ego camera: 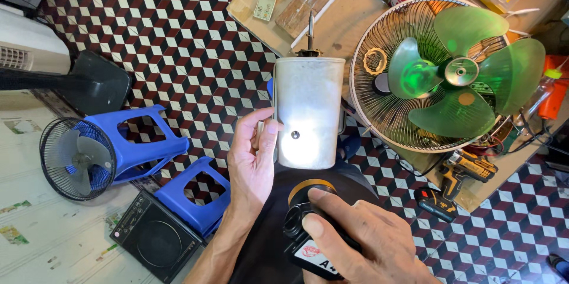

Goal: The person retrieves a green fan blade and a cylindrical metal housing, then uses shears to cut and shape the housing. They attach the fan blade to a fan cage and repeatedly trim the housing with shears while using a flashlight to inspect the interior.

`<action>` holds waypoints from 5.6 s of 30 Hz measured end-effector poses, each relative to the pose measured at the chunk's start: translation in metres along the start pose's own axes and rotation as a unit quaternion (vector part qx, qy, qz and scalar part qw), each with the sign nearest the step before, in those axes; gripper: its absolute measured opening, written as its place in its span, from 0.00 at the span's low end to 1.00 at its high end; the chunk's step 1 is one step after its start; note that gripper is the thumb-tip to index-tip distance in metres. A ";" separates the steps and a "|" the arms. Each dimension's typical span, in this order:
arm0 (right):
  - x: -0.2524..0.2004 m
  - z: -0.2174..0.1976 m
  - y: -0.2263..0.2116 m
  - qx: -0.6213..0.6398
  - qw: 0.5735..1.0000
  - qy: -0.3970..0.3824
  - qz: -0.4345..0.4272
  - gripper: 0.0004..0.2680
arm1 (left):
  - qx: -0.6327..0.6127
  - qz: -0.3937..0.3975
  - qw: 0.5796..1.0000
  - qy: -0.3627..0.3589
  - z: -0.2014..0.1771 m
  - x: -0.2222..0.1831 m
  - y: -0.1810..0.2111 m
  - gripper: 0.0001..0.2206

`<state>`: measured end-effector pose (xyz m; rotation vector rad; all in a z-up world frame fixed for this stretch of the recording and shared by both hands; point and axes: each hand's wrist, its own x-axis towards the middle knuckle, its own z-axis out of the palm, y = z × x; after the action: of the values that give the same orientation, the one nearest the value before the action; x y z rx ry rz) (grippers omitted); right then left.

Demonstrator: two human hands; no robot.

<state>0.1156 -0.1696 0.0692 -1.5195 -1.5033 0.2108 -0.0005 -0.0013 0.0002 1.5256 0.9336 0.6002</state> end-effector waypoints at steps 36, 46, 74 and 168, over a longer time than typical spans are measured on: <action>0.031 0.011 -0.045 -0.212 0.956 0.094 0.177 0.27 | -0.010 0.041 0.999 -0.016 -0.018 -0.002 -0.005 0.13; 0.039 0.019 -0.052 -0.221 0.944 0.115 0.215 0.28 | 0.028 0.060 0.997 -0.037 -0.024 0.003 0.002 0.14; 0.063 0.024 -0.051 -0.191 0.950 0.119 0.217 0.27 | 0.039 0.100 0.993 -0.046 -0.024 0.008 0.003 0.12; 0.062 0.005 -0.010 -0.013 0.981 0.162 0.108 0.25 | -0.454 -0.266 0.850 -0.039 -0.017 0.001 -0.022 0.22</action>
<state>0.1195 -0.1169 0.1031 -1.6490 -1.0888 0.0658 -0.0182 0.0090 -0.0181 0.4026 0.7800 0.4568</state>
